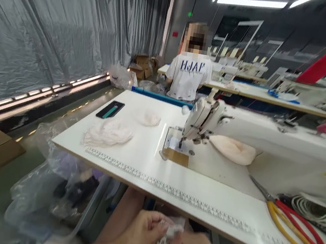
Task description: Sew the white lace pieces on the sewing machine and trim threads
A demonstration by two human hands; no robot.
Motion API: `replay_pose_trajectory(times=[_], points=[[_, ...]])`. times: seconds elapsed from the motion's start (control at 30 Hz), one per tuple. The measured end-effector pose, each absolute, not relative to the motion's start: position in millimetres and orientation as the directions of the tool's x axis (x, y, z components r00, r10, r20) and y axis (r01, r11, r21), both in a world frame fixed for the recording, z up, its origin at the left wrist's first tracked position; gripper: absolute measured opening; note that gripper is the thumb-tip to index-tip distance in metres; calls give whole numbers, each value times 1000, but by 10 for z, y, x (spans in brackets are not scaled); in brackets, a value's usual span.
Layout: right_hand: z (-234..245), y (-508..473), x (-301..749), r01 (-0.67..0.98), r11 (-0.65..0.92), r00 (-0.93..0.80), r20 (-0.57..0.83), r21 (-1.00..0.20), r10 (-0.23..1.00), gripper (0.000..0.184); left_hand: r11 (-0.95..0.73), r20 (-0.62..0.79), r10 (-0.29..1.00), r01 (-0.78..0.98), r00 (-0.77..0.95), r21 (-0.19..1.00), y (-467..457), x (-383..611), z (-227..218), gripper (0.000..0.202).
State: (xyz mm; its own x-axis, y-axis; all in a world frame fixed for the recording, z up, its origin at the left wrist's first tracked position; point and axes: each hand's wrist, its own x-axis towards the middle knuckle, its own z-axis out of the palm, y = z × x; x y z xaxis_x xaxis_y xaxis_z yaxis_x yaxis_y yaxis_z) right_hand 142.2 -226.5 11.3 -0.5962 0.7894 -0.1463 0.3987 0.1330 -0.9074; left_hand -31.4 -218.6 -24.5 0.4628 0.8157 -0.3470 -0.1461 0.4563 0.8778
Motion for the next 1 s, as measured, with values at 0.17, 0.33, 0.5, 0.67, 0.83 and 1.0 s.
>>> replay_pose_trajectory(times=[0.17,0.33,0.5,0.67,0.83,1.0], points=[[60,-2267,1397,484,45,-448,-203,-874,871,30,614,-412,728,-254,548,747,-2257,-338,-67,47],[-1,-2308,1429,527,62,-444,-212,-848,870,29,691,-397,647,-281,651,666,-2249,-387,-55,34],[-42,-2305,1449,548,20,-400,-241,-836,884,27,696,-393,618,-241,681,676,-2225,-379,-65,37],[182,-2379,1466,343,-133,-600,-326,-930,731,35,658,-481,663,-141,573,739,-2164,-360,-210,44],[148,-2396,1473,406,-101,-561,-335,-908,757,32,685,-505,630,-116,590,719,-2156,-327,-237,47],[-169,-2329,1463,463,-33,-411,-247,-886,877,29,691,-445,609,-163,657,704,-2185,-314,-128,37]])
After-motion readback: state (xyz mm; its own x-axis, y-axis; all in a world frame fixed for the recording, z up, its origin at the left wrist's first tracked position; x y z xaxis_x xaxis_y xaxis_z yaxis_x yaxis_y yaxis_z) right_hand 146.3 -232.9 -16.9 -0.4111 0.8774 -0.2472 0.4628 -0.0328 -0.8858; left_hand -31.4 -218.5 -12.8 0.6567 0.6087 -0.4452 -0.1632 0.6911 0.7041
